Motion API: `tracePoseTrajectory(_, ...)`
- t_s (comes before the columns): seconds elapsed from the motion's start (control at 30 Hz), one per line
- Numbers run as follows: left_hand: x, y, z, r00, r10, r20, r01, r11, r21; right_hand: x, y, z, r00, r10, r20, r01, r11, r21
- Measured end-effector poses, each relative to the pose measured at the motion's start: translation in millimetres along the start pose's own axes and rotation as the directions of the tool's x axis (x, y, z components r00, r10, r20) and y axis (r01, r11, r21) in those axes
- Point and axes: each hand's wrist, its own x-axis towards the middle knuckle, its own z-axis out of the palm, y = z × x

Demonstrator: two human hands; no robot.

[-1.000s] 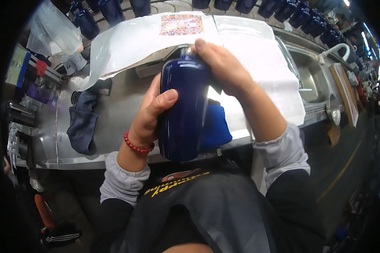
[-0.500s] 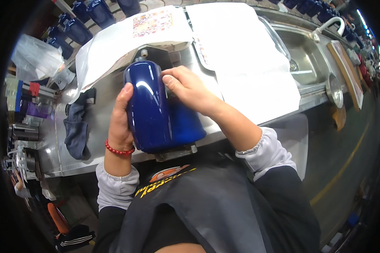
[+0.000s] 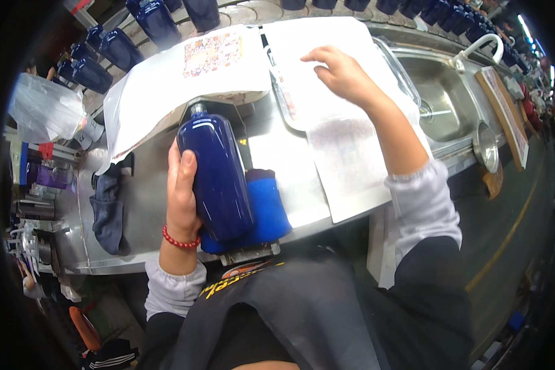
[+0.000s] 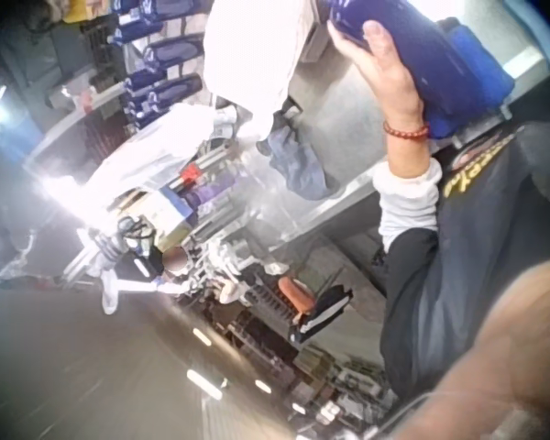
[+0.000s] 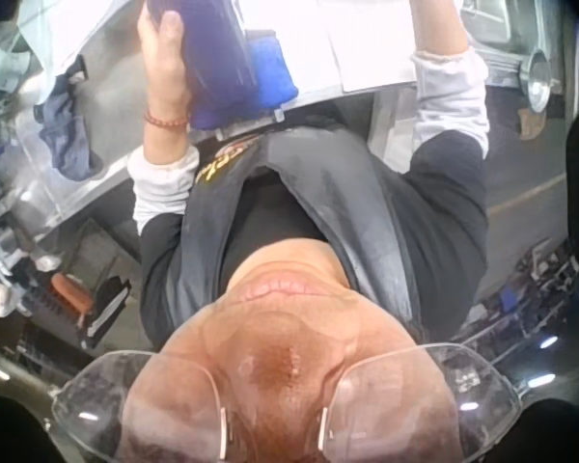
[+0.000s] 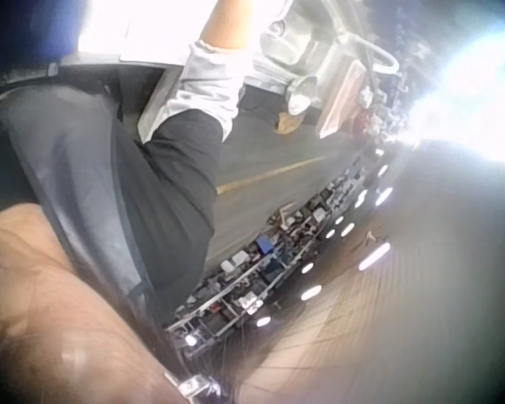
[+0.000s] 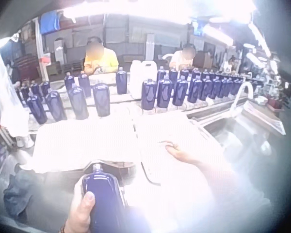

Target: The person scrubs the surface of a decorated ceramic vase with a green sponge while holding it steady with the other hand. After scrubbing, the person places the vase on a nearby rack and folds a sheet of paper on the workbench.

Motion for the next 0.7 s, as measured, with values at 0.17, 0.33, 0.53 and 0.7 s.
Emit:
tracePoseTrajectory(0.17,0.8,-10.2,-6.8,0.997,0.082,-0.001,-0.082,0.996,0.041,126.3,62.7,29.2,0.994,0.07,0.079,-0.031,0.912,-0.409)
tracePoseTrajectory(0.33,4.4,-10.8,-10.7,0.996,0.088,0.001,-0.088,0.99,0.114,208.0,98.1,57.8,0.942,0.3,0.153,-0.163,0.803,-0.573)
tracePoseTrajectory(0.53,7.0,-13.9,-12.9,0.995,0.094,-0.035,-0.087,0.984,0.158,201.4,109.1,44.8,0.98,0.147,0.136,-0.036,0.798,-0.602)
tracePoseTrajectory(0.7,4.2,-23.0,-21.6,0.989,0.142,-0.043,-0.128,0.964,0.232,89.9,99.5,-11.8,0.965,-0.246,0.088,0.257,0.828,-0.498)
